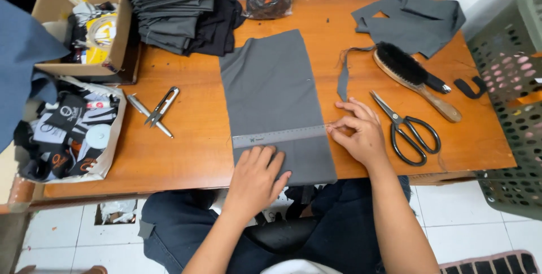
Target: The person measures and marks a gray fabric piece on a wooden table using a ruler and a pen. They repeatedly reposition the ruler and draw straight lines along its edge to create a pattern on the fabric.
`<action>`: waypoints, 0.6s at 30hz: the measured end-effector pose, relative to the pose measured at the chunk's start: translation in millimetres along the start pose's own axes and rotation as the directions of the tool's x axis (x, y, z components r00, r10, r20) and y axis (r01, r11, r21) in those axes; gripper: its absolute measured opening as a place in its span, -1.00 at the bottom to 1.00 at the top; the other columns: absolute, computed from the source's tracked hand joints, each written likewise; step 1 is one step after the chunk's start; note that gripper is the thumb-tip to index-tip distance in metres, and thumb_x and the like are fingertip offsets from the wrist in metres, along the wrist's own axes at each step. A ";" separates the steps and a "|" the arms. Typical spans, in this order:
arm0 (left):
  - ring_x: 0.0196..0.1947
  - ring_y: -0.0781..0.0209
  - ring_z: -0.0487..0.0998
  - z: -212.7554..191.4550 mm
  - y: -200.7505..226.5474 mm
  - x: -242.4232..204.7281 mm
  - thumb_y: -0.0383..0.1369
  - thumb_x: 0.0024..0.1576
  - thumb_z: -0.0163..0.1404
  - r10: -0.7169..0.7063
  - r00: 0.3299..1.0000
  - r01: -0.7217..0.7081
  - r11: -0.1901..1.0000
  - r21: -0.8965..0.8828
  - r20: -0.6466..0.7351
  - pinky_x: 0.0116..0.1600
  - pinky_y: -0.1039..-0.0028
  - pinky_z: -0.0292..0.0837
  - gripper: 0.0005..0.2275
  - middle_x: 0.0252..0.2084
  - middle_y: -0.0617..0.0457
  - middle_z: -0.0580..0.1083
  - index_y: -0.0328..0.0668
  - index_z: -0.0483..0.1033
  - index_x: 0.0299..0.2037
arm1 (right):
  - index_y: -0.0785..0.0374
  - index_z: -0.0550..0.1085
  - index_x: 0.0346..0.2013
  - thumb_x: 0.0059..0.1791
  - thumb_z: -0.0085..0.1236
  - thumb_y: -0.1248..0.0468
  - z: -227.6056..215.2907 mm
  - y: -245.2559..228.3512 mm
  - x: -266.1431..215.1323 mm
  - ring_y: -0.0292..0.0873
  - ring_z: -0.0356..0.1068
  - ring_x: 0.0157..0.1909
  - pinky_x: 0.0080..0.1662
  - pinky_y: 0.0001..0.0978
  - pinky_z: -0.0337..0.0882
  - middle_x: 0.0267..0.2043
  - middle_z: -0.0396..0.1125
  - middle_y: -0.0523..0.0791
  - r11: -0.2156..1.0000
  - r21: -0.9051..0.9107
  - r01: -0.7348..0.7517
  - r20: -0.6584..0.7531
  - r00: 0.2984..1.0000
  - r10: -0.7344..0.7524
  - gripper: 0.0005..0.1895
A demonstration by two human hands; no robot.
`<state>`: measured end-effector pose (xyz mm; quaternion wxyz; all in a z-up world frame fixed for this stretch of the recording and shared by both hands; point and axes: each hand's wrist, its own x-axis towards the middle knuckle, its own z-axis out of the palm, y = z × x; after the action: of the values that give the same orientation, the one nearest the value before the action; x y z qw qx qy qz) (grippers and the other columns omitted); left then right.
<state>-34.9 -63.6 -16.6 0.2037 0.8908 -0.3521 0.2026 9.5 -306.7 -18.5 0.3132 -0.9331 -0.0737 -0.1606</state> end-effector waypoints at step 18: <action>-0.19 -0.03 0.29 -10.0 19.0 -7.9 -0.21 0.01 -0.12 -0.172 0.981 0.171 0.985 -0.021 -0.091 -0.14 0.34 0.15 -0.64 -0.22 -0.21 0.30 -0.37 0.36 -0.12 | -0.09 0.48 -0.57 -0.33 0.21 0.22 5.9 8.9 -2.5 -0.08 0.15 0.14 0.10 -0.21 0.09 -0.09 0.30 -0.27 1.000 -0.001 0.008 -0.006 1.000 -0.008 -0.90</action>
<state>-55.9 -67.0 -8.0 0.2424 0.9061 -0.2657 0.2228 10.8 -310.3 -28.8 0.3125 -0.9324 -0.0762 -0.1648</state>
